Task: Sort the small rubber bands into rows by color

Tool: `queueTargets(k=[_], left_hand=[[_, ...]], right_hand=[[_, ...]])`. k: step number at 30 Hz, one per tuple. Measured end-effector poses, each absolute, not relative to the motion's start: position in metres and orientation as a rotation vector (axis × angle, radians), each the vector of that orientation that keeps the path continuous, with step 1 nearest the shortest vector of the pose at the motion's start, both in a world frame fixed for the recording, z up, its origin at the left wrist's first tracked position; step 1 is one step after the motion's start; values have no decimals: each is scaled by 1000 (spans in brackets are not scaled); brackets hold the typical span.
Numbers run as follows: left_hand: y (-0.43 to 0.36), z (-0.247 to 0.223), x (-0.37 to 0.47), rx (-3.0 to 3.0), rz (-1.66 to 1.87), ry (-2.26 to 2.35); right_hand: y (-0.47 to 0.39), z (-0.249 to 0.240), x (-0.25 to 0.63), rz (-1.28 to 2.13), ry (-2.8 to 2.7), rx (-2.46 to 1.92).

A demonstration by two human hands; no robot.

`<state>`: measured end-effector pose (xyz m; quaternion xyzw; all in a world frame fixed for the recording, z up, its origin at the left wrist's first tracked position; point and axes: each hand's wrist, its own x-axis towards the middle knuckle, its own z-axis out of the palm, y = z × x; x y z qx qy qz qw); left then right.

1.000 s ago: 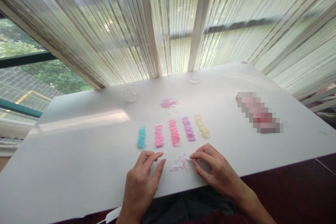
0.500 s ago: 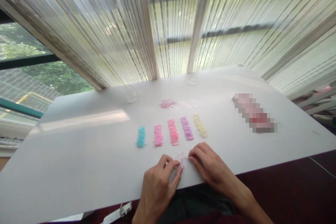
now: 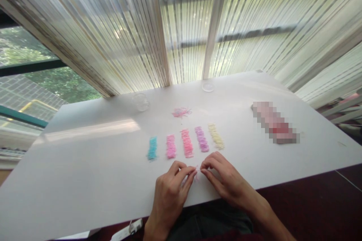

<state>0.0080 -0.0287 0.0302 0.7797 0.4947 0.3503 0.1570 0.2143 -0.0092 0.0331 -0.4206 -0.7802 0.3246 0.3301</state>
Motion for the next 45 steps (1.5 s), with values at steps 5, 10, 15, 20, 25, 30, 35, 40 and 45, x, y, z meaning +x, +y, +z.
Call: queueTargets(k=[5, 10, 15, 20, 25, 30, 35, 40, 45], left_hand=[[-25, 30, 6, 2095, 1079, 1340], [-23, 31, 5, 2069, 1109, 1303], [-21, 32, 6, 2077, 1141, 1281], [-21, 31, 7, 2104, 1119, 1269], [-21, 28, 8, 2123, 1079, 1278], [-25, 29, 2, 2118, 1087, 1352], [-36, 27, -7, 2159, 1063, 1377], [-49, 22, -13, 2192, 1016, 1440], [-53, 21, -16, 2290, 918, 1542]], right_hand=[[-8, 37, 214, 751, -1978, -1069], [-5, 37, 213, 704, -1970, -1032], [-5, 36, 214, 715, -1959, -1025], [-8, 38, 217, 731, -1952, -1040], [-6, 36, 220, 688, -1961, -1050], [9, 27, 229, 403, -1948, -1173], [24, 19, 235, 250, -2005, -1248], [21, 19, 232, 194, -2014, -1281], [1, 23, 226, 307, -1997, -1230]])
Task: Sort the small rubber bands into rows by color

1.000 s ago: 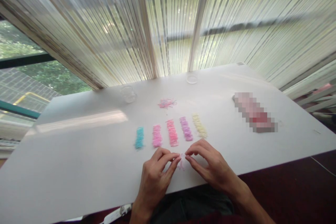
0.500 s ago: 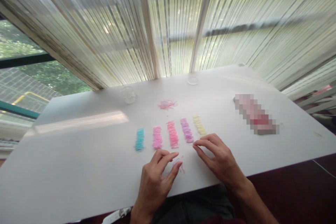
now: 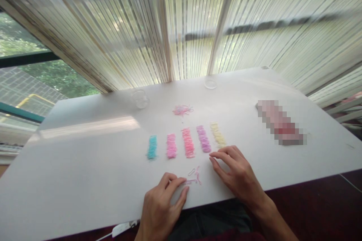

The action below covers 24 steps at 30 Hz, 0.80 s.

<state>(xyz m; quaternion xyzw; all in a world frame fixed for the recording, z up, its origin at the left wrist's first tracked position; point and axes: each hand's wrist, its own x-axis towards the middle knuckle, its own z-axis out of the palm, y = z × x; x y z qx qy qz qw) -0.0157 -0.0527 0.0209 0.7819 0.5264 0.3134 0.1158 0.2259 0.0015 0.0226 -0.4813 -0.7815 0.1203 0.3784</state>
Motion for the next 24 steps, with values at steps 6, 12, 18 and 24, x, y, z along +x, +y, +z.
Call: queueTargets(k=[6, 12, 18, 24], left_hand=[[-53, 22, -18, 2325, 855, 1577], [-53, 23, -21, 2349, 795, 1557], [-53, 24, -20, 2364, 755, 1549], [-53, 21, -23, 2351, 778, 1542]], right_hand=[[-18, 23, 217, 557, -2074, -1119], [-19, 22, 211, 629, -2090, -1116], [-15, 20, 205, 666, -2137, -1130], [-13, 22, 205, 641, -2195, -1111]])
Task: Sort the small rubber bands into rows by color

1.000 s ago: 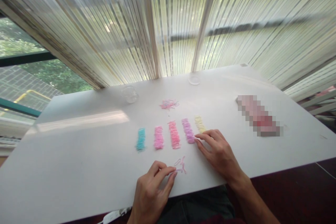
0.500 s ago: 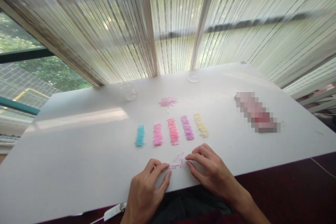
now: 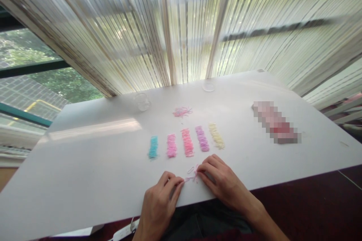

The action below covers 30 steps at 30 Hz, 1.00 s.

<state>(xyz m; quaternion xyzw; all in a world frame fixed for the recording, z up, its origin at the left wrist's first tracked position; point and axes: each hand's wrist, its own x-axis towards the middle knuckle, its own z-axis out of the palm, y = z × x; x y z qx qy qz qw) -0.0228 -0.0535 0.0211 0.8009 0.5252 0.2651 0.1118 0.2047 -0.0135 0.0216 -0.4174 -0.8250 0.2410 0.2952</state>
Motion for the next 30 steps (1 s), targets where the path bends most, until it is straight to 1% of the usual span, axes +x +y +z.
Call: queueTargets(k=[11, 17, 21, 26, 30], left_hand=[[-54, 25, -26, 2324, 838, 1538], [-54, 27, -30, 2306, 814, 1519], [-54, 25, -30, 2310, 791, 1515], [-54, 21, -30, 2342, 779, 1528], [-53, 22, -30, 2327, 830, 1537]], right_hand=[[-14, 26, 210, 715, -2244, -1086], [-14, 25, 208, 662, -2316, -1079], [-11, 25, 215, 663, -2217, -1034], [10, 27, 233, 391, -2061, -1191], [29, 26, 235, 304, -2088, -1237]])
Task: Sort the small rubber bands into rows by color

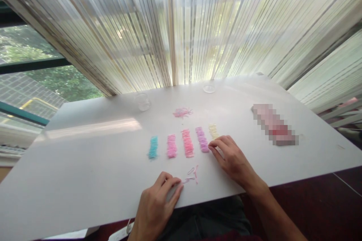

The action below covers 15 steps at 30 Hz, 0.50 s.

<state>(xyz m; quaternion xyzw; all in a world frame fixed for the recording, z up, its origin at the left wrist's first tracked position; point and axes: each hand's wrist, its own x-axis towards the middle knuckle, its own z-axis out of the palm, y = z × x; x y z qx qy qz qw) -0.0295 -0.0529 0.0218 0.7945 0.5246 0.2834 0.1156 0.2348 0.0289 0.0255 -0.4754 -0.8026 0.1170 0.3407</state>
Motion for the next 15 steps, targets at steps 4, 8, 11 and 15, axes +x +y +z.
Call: queueTargets(k=[4, 8, 11, 15], left_hand=[[-53, 23, -29, 2332, 817, 1510], [-53, 19, -28, 2363, 776, 1522], [-53, 16, -27, 2388, 755, 1531], [-52, 18, -29, 2403, 708, 1528]], right_hand=[[32, 24, 230, 253, -2097, -1252], [21, 26, 228, 264, -2046, -1258], [7, 30, 223, 358, -2036, -1217], [-9, 33, 208, 598, -2155, -1073]])
